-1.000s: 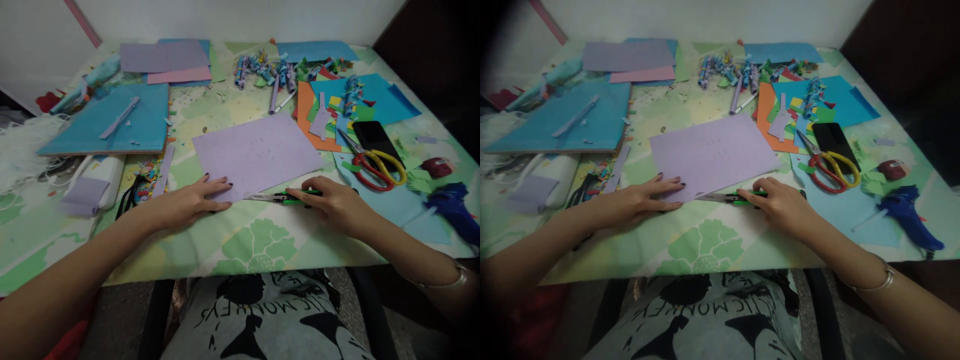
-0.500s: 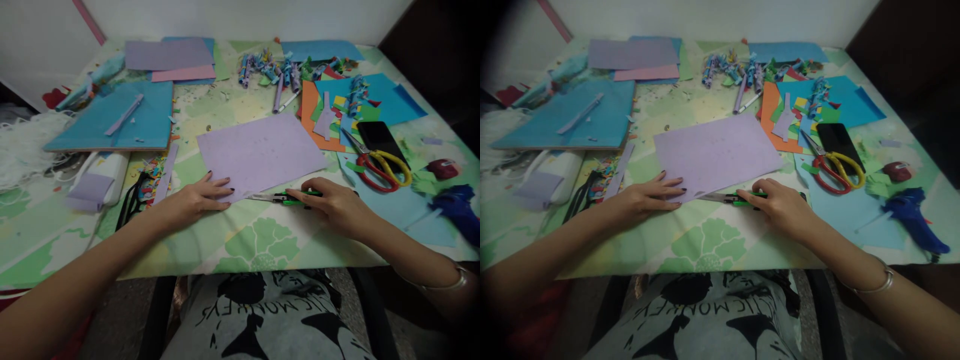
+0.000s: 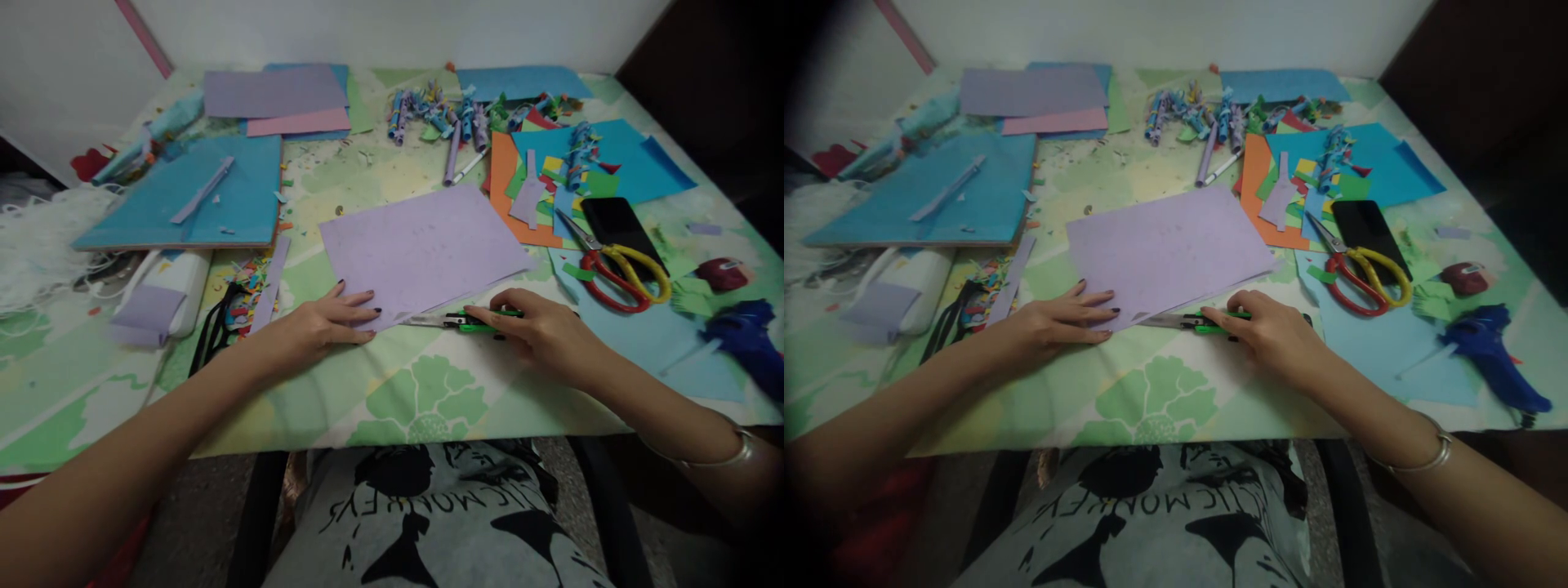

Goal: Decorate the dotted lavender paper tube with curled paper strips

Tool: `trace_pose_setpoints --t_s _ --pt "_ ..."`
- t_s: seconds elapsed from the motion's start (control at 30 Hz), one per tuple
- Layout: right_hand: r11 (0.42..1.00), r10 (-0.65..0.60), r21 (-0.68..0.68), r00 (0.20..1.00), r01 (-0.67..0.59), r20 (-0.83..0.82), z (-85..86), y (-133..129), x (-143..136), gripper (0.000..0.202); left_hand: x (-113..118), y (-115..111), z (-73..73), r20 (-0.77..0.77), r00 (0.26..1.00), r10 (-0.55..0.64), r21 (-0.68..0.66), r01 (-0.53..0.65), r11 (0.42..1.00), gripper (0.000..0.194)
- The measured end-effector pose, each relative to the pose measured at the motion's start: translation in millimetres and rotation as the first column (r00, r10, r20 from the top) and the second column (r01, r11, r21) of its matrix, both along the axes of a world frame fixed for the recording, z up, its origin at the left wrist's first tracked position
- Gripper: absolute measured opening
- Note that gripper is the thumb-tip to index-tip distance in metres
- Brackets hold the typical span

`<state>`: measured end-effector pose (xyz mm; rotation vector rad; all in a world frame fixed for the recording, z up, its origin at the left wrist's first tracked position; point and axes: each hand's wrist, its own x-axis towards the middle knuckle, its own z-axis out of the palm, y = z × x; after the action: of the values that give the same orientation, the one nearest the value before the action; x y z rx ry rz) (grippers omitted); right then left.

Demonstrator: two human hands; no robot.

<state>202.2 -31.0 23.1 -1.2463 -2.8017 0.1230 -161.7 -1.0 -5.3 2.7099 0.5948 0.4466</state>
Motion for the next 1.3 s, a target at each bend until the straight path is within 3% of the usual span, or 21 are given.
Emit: trace_pose_setpoints --t_s 0.3,0.6,0.87,1.3 --pt "1.000 0.012 0.018 1.000 -0.012 0.000 1.4 -1 4 0.065 1 -1 1.4 -0.007 1.000 0.015 0.014 -0.015 1.000 0.032" --pt "0.998 -0.063 -0.015 0.997 0.062 -0.052 -4.4 -7 8 0.058 2 -2 1.6 0.013 1.000 0.023 0.000 -0.023 1.000 0.033" --pt "1.000 -0.003 -0.002 1.000 0.003 -0.013 -1.8 -11 -6 0.060 1 -2 1.4 0.017 0.999 0.028 -0.043 -0.027 0.999 0.033" --pt "0.999 0.035 0.027 0.999 -0.035 0.020 0.8 0 -1 0.066 2 -4 1.3 0.021 0.999 0.025 -0.007 -0.025 1.000 0.032"
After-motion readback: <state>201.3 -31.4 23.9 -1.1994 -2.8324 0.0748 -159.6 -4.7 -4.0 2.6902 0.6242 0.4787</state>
